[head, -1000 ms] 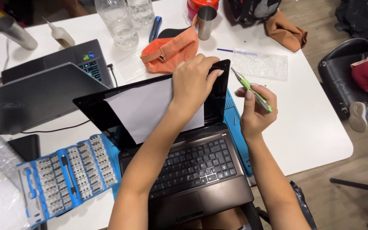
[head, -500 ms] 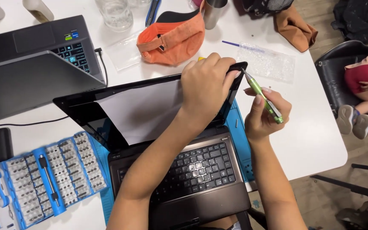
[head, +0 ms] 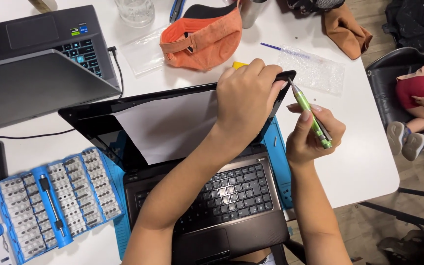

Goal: Removing screws from a laptop screen bezel and prying the bezel off using a screwdriver.

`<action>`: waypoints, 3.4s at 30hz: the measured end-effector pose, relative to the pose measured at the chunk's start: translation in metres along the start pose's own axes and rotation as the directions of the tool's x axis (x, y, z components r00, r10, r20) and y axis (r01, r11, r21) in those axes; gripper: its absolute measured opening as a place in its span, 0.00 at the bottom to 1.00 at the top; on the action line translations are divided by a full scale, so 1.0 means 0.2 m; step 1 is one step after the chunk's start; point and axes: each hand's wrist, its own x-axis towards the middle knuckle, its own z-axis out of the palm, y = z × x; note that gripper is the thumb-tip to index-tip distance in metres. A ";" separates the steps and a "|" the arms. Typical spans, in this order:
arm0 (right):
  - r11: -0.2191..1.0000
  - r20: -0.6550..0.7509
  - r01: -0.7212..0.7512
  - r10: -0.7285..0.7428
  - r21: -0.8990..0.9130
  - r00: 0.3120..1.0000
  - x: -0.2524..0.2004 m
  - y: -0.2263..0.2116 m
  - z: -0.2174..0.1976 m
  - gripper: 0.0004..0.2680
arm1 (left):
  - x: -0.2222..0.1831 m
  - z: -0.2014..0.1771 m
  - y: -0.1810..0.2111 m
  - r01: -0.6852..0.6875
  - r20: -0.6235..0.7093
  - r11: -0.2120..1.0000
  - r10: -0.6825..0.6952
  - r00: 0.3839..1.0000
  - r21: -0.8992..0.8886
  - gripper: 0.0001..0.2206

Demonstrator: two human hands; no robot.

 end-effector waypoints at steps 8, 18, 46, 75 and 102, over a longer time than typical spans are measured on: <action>1.000 -0.017 -0.010 0.010 -0.016 1.000 0.01 -0.02 0.00 0.05 | 0.01 -0.02 0.01 0.001 0.003 1.000 -0.001 1.000 0.002 0.10; 0.999 -0.006 -0.038 0.038 -0.034 0.999 0.04 -0.05 0.01 0.05 | 0.02 -0.04 0.02 0.004 0.001 1.000 -0.004 1.000 -0.008 0.11; 0.951 0.275 -0.295 0.308 -0.090 0.911 0.28 -0.26 -0.08 0.04 | -0.03 0.09 0.02 -0.029 -0.134 0.996 0.040 0.990 0.083 0.17; 0.549 0.465 -0.608 0.829 -0.573 0.311 0.42 -0.11 -0.15 0.13 | 0.10 0.10 -0.10 0.034 0.379 0.999 -0.029 0.925 -0.006 0.14; 0.604 0.515 -0.251 0.786 -0.756 0.341 0.50 -0.19 -0.20 0.17 | 0.08 -0.04 -0.02 0.030 0.306 0.997 -0.009 0.952 -0.064 0.12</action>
